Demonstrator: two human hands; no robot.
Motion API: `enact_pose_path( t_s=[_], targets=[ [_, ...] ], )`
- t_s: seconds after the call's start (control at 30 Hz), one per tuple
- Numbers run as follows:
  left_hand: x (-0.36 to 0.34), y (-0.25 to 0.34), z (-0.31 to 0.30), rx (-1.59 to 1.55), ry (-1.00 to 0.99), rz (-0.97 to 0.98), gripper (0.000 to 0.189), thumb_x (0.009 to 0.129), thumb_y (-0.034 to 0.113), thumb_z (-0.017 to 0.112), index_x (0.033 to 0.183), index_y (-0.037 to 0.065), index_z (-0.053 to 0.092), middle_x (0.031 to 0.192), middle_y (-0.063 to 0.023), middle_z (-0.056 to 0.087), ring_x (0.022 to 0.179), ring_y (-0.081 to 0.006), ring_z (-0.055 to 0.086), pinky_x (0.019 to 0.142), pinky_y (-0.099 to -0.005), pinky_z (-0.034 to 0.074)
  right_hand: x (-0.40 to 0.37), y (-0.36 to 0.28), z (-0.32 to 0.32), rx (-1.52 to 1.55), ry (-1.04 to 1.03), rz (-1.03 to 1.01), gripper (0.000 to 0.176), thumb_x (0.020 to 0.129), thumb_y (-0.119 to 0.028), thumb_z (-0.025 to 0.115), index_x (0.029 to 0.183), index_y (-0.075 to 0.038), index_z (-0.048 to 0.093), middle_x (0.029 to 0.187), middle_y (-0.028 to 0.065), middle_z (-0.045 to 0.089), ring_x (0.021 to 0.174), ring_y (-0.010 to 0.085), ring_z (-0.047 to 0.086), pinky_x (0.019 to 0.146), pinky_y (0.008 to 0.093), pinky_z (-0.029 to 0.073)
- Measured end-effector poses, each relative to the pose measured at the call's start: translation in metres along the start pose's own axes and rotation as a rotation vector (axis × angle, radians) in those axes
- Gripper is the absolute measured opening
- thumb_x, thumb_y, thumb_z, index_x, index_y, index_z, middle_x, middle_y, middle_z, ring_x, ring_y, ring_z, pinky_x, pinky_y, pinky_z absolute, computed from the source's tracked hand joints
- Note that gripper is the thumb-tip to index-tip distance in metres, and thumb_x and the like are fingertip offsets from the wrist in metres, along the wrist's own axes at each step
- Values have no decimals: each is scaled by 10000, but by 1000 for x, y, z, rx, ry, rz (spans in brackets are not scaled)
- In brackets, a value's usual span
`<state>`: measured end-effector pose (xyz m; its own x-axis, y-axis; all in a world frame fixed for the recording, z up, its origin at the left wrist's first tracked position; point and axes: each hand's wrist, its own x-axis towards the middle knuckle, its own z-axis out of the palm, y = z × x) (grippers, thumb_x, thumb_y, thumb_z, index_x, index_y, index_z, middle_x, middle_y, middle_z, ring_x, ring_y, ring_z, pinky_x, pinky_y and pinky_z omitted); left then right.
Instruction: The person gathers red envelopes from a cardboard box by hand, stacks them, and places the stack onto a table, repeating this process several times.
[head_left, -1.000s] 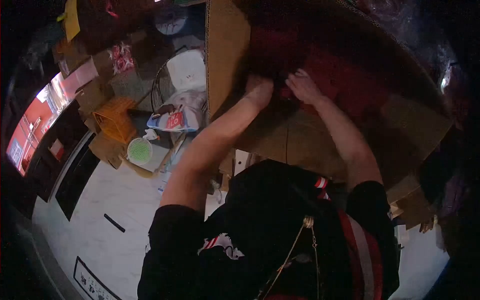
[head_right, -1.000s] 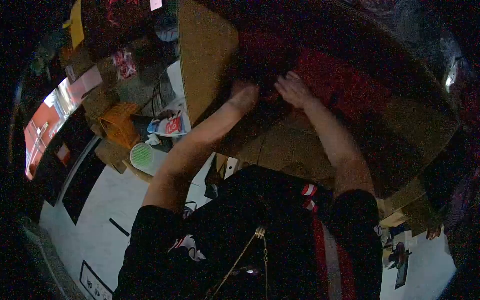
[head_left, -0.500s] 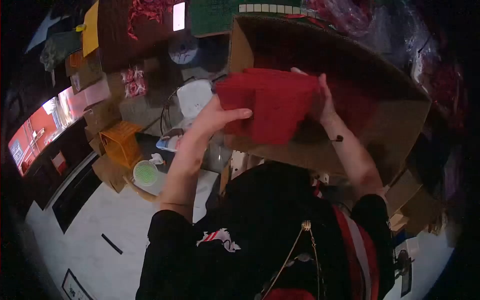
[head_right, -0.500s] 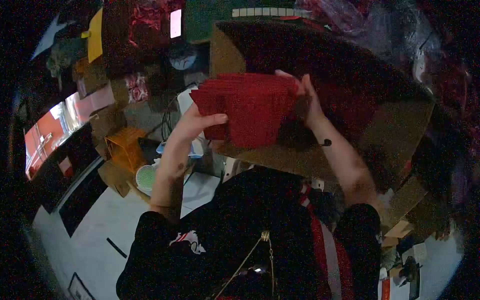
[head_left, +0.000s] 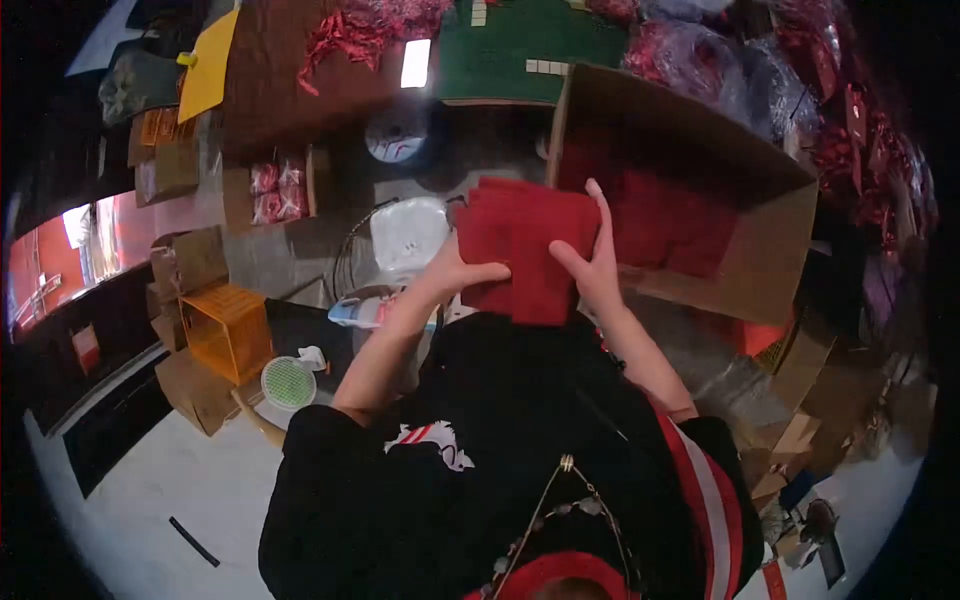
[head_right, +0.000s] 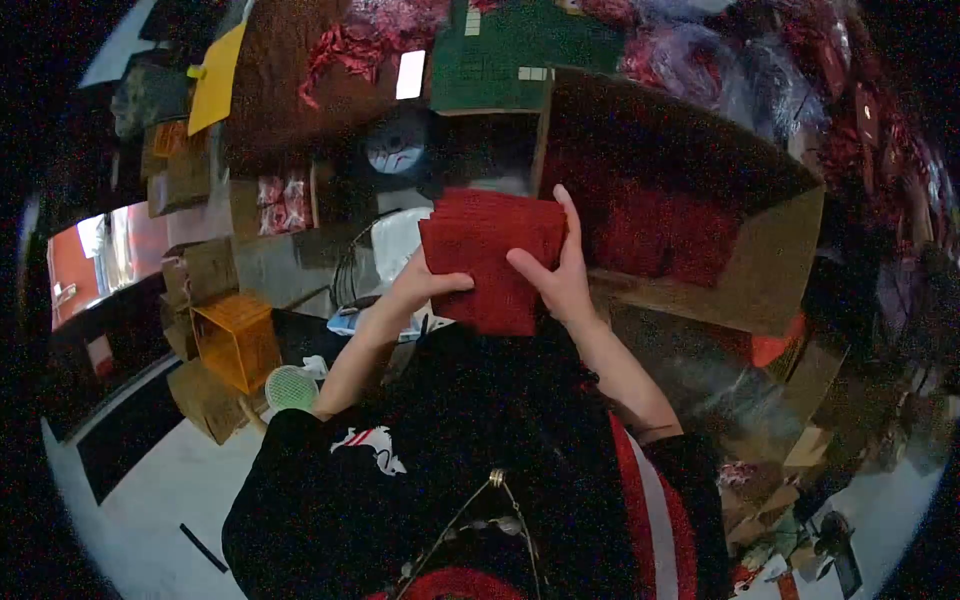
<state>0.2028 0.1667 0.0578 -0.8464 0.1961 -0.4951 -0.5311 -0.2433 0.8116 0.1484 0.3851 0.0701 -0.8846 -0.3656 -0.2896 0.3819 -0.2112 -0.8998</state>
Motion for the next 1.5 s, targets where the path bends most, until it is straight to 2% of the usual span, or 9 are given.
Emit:
enact_pose_path(
  t_s=[0.1, 0.23, 0.43, 0.63, 0.77, 1.1, 1.3, 1.43, 1.5],
  targets=[
    [-46, -6, -14, 307, 35, -21, 773, 706, 192, 820, 1340, 13, 414, 1286, -86, 532, 1191, -217, 494, 1023, -354, 381, -12, 33, 18, 15, -52, -36, 868, 805, -140, 725, 1469, -115, 168, 1319, 158, 433, 1168, 261, 494, 988, 407, 421],
    [-68, -30, -23, -151, 113, -27, 751, 778, 259, 769, 1375, 25, 378, 1301, -97, 519, 1185, -211, 497, 1019, -366, 380, -28, 38, 42, -65, -84, 37, 700, 802, -151, 719, 1363, -90, 305, 1219, 120, 486, 1122, 224, 504, 960, 384, 426],
    [-72, -28, 5, -111, 264, 215, 541, 794, 193, 753, 1242, 25, 501, 1165, -69, 601, 1049, -167, 561, 933, -345, 445, -23, 43, 41, -91, -175, 29, 720, 815, -273, 708, 1377, -73, 305, 1212, 131, 492, 1098, 234, 513, 950, 386, 422],
    [-91, -54, 14, -163, 497, 157, 511, 808, 147, 739, 1246, 40, 497, 1130, -63, 614, 1043, -167, 578, 907, -319, 469, -15, 60, 41, -40, -328, 107, 674, 835, -252, 680, 1377, -53, 331, 1186, 126, 520, 1064, 217, 534, 917, 348, 448],
    [-101, -58, 0, -141, 352, 130, 606, 832, 143, 688, 1359, 50, 404, 1278, -91, 537, 1154, -187, 528, 959, -351, 445, -5, 61, 41, 4, -347, 134, 641, 834, -244, 688, 1346, -45, 358, 1150, 110, 546, 1041, 210, 547, 909, 339, 453],
    [-77, 7, 29, -97, 132, 108, 520, 868, 146, 633, 1341, 74, 428, 1276, -42, 540, 1149, -172, 529, 972, -344, 418, -10, 40, 22, 170, -177, 18, 597, 850, -192, 681, 1338, -30, 378, 1173, 124, 538, 1033, 211, 565, 889, 336, 478],
    [-61, 10, 13, -135, 179, 10, 493, 842, 91, 634, 1295, 63, 440, 1193, -57, 575, 1086, -161, 559, 927, -313, 457, -3, 42, 30, 214, -106, 98, 587, 867, -222, 640, 1361, -37, 381, 1186, 108, 536, 1045, 190, 560, 896, 320, 477],
    [-68, 20, -2, -278, 415, -79, 524, 821, 86, 640, 1299, 37, 431, 1175, -80, 587, 1036, -175, 591, 895, -320, 483, 14, 42, 46, 153, -46, 145, 570, 871, -204, 634, 1359, -40, 390, 1171, 107, 547, 1023, 185, 568, 892, 316, 477],
    [-67, 13, -28, -225, 240, -13, 509, 847, 97, 622, 1315, 33, 432, 1219, -86, 571, 1055, -172, 585, 903, -316, 480, 26, 43, 60, 170, -49, 194, 565, 872, -195, 632, 1359, -39, 392, 1169, 107, 548, 1019, 181, 568, 890, 312, 477]
  ],
)
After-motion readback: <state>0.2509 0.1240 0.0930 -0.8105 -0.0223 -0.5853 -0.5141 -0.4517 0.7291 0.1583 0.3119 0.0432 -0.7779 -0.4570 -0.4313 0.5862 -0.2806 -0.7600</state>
